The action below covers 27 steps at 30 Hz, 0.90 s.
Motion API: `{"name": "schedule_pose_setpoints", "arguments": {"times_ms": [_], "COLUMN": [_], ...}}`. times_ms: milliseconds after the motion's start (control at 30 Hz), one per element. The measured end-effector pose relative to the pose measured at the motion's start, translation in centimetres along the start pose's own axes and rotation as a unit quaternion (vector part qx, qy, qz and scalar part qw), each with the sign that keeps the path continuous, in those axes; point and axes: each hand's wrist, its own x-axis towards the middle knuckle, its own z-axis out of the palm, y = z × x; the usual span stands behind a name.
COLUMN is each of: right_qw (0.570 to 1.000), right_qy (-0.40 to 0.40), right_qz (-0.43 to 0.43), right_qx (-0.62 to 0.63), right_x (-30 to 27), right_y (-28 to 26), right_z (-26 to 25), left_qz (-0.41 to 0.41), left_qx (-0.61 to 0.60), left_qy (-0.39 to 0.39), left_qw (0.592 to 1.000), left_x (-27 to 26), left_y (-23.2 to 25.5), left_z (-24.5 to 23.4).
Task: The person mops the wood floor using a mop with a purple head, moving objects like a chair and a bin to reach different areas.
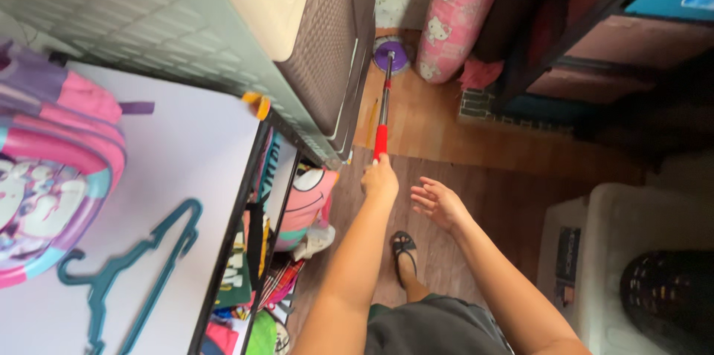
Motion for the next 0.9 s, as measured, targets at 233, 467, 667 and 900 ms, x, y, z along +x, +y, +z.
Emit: {"name": "schedule_pose_setpoints", "arguments": {"times_ms": [233, 467, 667, 900], "right_qw": [0.999, 0.997, 0.994, 0.999], "right_qy": [0.006, -0.041, -0.085, -0.021], "right_qz": [0.032, 0.068, 0.061, 0.035], "right_qx": [-0.001, -0.011, -0.011, -0.008], "right_x": [-3.6, -4.9, -5.4, -6.0], "right_y": [9.2, 16.8, 17.4, 10.3], "right_z": [0.6, 4.4, 5.3, 0.8], "left_qz": [0.021, 0.101, 0.103, 0.09], "left_qx": [0.04, 0.021, 0.006, -0.021], "left_qy": [-0.009, -0.015, -0.009, 0.054], "left_qw": [0.999, 0.995, 0.995, 0.994], "left_x": [-12.7, -27.5, -28.9, -18.8], "left_y": [-8.4, -14.1, -11.9, -6.8], "left_z": [0.9, -5.4, -6.0, -2.0]}}
